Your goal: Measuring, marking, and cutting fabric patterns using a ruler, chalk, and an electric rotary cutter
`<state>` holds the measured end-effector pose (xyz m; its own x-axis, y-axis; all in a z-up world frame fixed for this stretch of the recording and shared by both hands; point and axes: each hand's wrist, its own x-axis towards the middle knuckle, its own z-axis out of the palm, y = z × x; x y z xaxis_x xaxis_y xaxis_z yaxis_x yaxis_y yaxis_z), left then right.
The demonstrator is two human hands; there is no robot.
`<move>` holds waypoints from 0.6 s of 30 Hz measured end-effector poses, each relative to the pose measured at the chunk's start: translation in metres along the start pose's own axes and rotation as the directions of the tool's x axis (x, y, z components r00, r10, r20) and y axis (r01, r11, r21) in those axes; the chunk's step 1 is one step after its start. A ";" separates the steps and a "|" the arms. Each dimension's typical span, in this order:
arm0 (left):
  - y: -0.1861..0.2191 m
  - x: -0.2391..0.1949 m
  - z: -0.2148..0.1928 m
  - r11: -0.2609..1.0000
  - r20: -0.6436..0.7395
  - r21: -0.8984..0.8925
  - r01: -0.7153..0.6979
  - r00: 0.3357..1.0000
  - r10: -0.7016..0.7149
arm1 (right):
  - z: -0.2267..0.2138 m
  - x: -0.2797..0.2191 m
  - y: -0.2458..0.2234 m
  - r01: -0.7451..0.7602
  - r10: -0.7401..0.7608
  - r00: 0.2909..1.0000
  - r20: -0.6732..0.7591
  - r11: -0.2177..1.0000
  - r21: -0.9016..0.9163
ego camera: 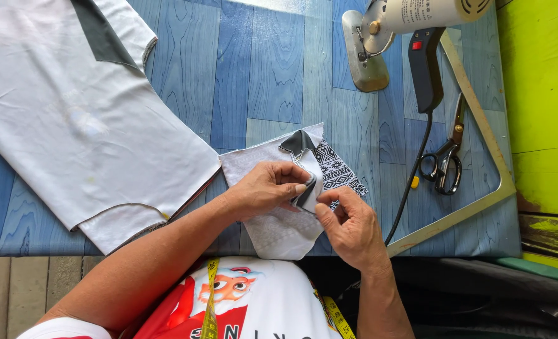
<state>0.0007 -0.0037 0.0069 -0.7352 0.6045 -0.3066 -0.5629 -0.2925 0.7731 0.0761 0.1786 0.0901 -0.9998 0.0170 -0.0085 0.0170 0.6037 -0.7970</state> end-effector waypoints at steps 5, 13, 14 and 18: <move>0.023 -0.013 0.006 0.956 0.185 0.291 -0.033 0.982 -0.022 | 0.000 0.005 0.012 -0.097 0.057 0.989 -0.133 0.944 -0.314; 0.053 0.023 0.012 0.161 0.303 0.929 -0.332 0.936 0.180 | 0.010 0.005 0.005 0.205 -0.270 0.956 -0.117 0.896 -0.394; 0.057 0.031 0.008 0.158 0.297 0.932 -0.327 0.936 0.187 | 0.017 0.005 0.006 0.215 -0.279 0.954 -0.112 0.894 -0.393; 0.080 0.039 -0.001 0.329 0.376 0.801 -0.500 0.848 0.373 | 0.025 0.007 0.021 0.118 -0.276 0.935 -0.224 0.836 -0.536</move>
<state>-0.0735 -0.0045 0.0561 -0.6913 0.6825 0.2373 0.4852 0.1952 0.8523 0.0688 0.1713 0.0580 -0.9372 0.0277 0.3477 -0.0997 0.9339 -0.3433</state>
